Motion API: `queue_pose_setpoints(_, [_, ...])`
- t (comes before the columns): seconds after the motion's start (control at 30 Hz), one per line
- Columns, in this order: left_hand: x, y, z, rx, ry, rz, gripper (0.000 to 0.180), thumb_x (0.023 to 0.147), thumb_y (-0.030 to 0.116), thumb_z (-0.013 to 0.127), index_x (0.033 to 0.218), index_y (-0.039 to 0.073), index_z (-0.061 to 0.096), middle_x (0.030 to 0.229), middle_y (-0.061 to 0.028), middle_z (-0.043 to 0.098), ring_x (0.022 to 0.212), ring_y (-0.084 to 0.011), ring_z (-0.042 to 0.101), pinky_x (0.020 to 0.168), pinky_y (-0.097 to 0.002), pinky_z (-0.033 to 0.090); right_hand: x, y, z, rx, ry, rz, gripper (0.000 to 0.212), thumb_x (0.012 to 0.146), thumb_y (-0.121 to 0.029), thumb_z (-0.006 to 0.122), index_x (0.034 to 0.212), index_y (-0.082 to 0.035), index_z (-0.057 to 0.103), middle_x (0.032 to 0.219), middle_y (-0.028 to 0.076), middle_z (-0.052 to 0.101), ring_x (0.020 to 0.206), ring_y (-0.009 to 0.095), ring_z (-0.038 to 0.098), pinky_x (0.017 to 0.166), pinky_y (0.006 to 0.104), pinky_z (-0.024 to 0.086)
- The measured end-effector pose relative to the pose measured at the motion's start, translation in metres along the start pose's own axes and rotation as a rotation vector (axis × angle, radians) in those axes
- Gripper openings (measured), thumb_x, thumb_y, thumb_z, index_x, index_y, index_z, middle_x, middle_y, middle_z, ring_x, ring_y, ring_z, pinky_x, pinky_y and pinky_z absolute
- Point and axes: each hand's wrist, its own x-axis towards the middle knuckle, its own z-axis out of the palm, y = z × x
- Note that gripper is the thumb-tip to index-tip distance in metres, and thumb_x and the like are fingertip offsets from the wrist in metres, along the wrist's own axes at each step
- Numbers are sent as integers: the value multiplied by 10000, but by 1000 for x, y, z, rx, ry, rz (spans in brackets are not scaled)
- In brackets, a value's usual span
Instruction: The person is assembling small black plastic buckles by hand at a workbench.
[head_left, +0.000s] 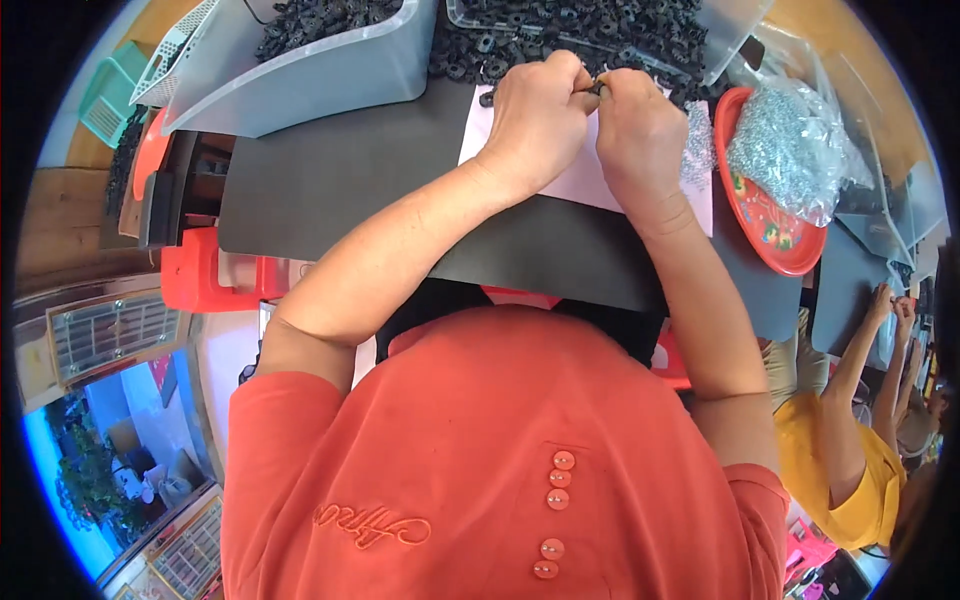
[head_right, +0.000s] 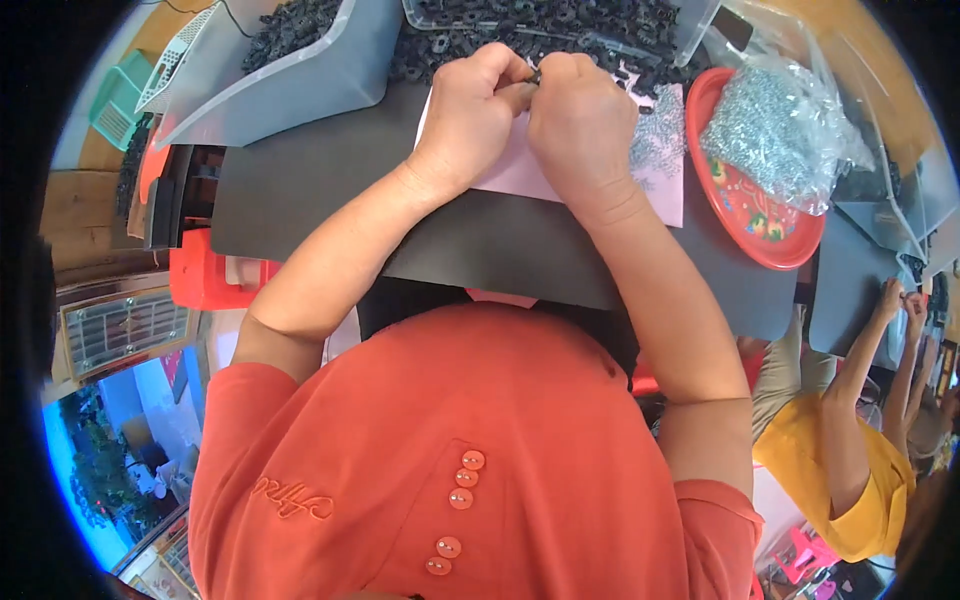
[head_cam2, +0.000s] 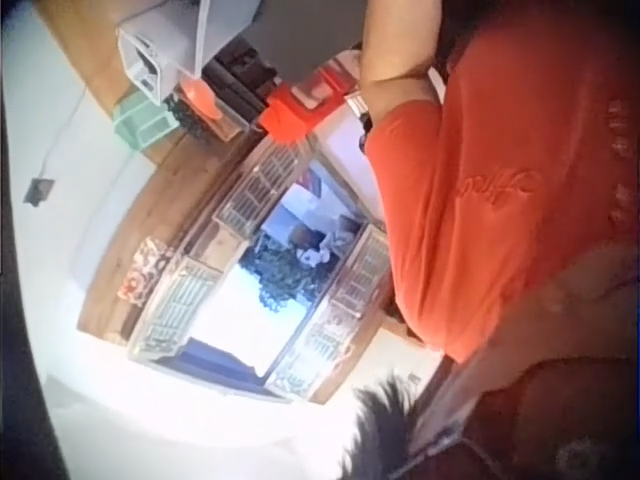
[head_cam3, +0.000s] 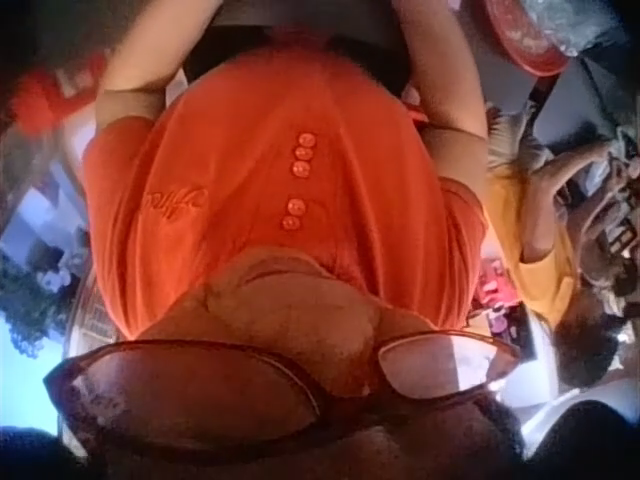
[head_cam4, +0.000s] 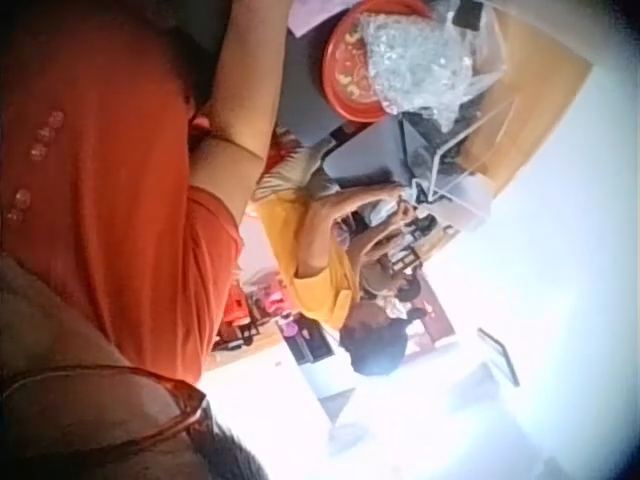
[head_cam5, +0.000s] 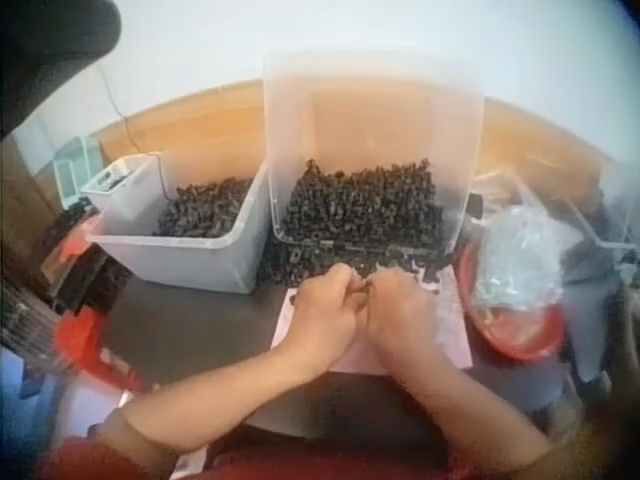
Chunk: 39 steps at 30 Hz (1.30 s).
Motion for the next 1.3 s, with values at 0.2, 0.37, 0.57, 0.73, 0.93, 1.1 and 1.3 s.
queue_pose_setpoints(0.2, [6,6,-4,-380,-16,-69,54,828,30,668,857,9,627,693,-16,622,597,-64,531,529,-230,429,8,3,-11,148,47,61,72,816,-87,578,843,-37,622,767,133,635,644,308,627,565,405,499])
queue_pose_setpoints(0.37, [9,16,-11,-679,-136,-323,82,860,22,626,934,-12,628,736,-37,627,550,-56,513,445,-199,385,13,7,-17,358,21,247,94,822,-79,569,822,-12,634,691,117,621,584,264,604,538,364,471])
queue_pose_setpoints(0.57, [13,11,-13,-855,-160,-336,116,873,21,596,973,-34,615,756,-68,635,550,-84,548,448,-210,415,17,5,-25,555,-2,414,106,823,-70,557,806,1,635,590,93,563,530,198,565,509,319,433])
queue_pose_setpoints(0.73, [12,14,-13,-824,-133,-330,101,843,17,629,933,-28,622,721,-49,623,549,-80,553,404,-208,415,18,5,-26,529,7,362,102,822,-66,558,811,2,633,592,94,564,529,193,566,510,316,436])
queue_pose_setpoints(0.93, [8,19,-12,-616,-108,-288,79,831,15,650,908,4,637,722,-22,625,574,-65,541,478,-212,441,16,4,-26,466,-6,350,95,822,-76,568,822,-6,632,661,129,604,571,266,601,535,354,454])
queue_pose_setpoints(1.1, [5,11,-6,-469,-16,-101,93,804,7,666,891,-3,635,720,-34,634,626,-83,563,568,-244,469,17,1,-26,295,-44,252,81,816,-95,573,807,-30,620,740,150,639,644,330,630,585,404,487])
queue_pose_setpoints(1.3, [4,11,-4,-315,35,1,92,780,-6,667,851,-11,609,720,-94,644,642,-138,602,586,-276,481,14,1,-24,235,-70,224,88,821,-111,578,832,-34,620,762,148,649,655,332,636,586,409,492])
